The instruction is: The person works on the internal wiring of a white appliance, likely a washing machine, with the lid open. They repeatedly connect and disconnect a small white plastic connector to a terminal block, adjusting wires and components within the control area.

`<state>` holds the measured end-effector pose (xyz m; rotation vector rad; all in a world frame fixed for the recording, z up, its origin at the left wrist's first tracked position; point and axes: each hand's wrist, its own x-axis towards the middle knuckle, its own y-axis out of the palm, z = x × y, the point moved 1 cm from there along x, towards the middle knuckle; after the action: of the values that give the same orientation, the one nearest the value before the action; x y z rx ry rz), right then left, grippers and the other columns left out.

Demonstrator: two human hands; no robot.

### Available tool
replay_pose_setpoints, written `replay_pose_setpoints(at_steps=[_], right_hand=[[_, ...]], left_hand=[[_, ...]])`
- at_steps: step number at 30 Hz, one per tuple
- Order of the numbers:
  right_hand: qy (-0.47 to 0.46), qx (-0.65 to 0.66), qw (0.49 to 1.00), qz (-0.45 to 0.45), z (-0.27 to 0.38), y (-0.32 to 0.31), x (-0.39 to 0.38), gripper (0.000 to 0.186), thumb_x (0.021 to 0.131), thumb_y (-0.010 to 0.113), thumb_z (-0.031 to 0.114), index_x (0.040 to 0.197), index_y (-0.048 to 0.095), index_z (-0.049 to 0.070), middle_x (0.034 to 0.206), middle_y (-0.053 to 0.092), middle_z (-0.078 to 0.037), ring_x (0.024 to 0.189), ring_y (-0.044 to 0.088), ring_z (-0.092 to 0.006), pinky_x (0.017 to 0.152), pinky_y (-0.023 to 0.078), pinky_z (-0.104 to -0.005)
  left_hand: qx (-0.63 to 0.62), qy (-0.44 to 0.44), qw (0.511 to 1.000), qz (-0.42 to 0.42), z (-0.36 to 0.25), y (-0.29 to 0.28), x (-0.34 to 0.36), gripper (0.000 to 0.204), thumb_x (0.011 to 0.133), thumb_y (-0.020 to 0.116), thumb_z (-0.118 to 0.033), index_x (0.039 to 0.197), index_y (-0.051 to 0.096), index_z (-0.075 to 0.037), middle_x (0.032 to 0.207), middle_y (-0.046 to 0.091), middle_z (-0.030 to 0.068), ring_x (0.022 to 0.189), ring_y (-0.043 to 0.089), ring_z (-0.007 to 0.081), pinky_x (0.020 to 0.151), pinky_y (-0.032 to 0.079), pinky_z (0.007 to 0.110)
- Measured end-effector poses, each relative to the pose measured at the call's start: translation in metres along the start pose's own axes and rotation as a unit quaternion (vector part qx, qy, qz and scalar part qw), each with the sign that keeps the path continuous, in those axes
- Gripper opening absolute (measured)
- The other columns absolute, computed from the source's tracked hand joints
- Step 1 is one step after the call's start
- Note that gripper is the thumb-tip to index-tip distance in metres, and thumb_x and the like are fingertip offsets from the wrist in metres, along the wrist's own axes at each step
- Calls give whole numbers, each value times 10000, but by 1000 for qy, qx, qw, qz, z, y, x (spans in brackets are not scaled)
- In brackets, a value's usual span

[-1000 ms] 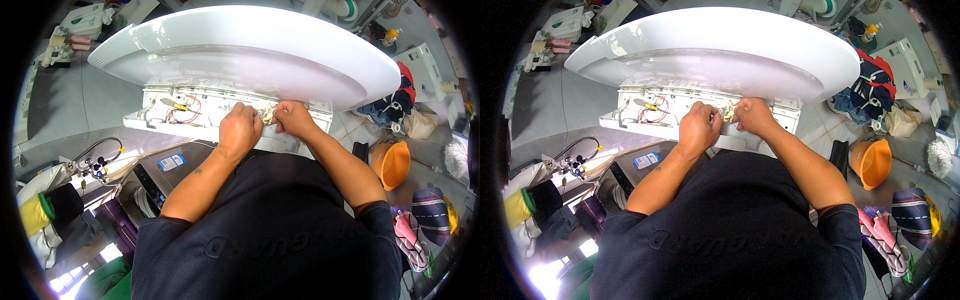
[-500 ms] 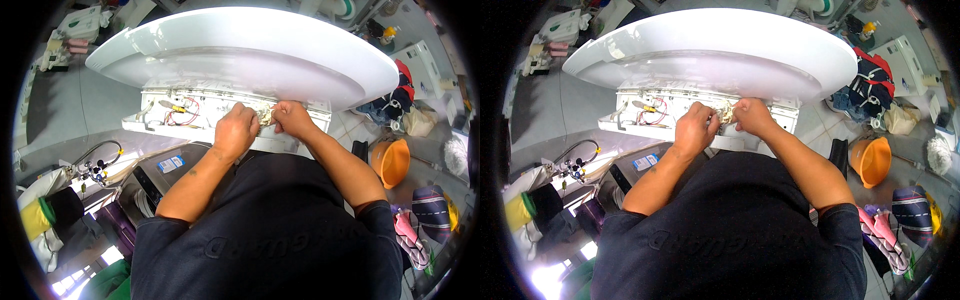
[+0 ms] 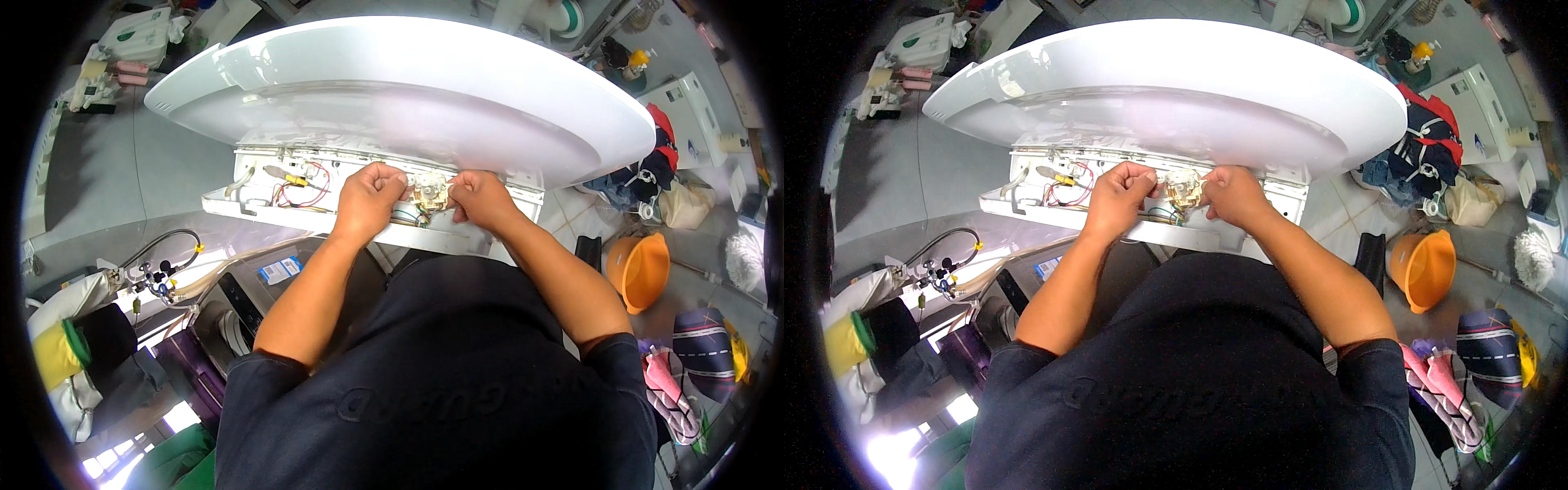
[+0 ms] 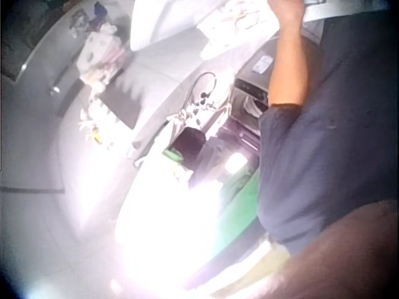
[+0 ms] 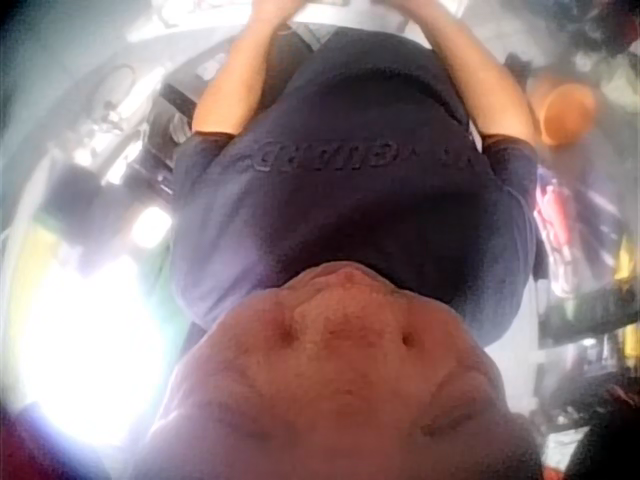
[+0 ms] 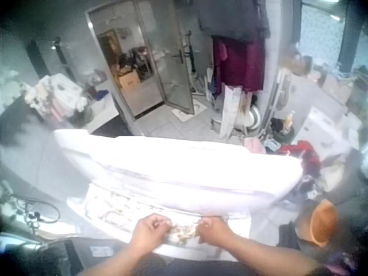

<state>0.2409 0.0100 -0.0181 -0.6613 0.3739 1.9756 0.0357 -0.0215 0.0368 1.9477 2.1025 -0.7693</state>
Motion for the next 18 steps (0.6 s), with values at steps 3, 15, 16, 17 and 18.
replay_pose_setpoints(at_steps=[3,15,16,17,18], right_hand=[[0,6,1000,0,-3,0,1,161,935,591,145,994,646,7,788,691,-51,566,617,-115,537,485,-263],[1,4,1000,-9,-4,0,2,171,916,573,117,988,664,-8,789,708,-77,588,665,-148,573,532,-301],[2,2,1000,-10,-4,0,2,170,917,573,119,986,663,-7,791,709,-78,586,664,-146,573,531,-301],[3,0,1000,-11,-4,0,2,169,919,572,120,984,663,-6,794,711,-79,585,663,-145,573,530,-301],[1,-1,1000,-12,-4,0,2,168,920,572,121,982,663,-7,796,711,-80,584,662,-145,573,529,-301]], left_hand=[[-6,0,1000,11,4,-1,2,149,928,632,-109,993,653,24,813,711,55,692,597,65,635,460,216],[49,19,998,22,7,4,1,227,878,624,-89,1055,716,19,787,679,21,670,562,61,624,460,225],[46,20,999,19,7,5,1,227,879,625,-93,1054,716,19,784,678,23,670,563,62,626,465,228],[60,26,998,13,7,6,0,229,878,625,-95,1054,715,20,781,679,29,669,566,66,629,469,233],[74,33,997,7,7,7,-1,231,877,625,-98,1054,715,21,779,680,35,668,568,70,631,474,238]])
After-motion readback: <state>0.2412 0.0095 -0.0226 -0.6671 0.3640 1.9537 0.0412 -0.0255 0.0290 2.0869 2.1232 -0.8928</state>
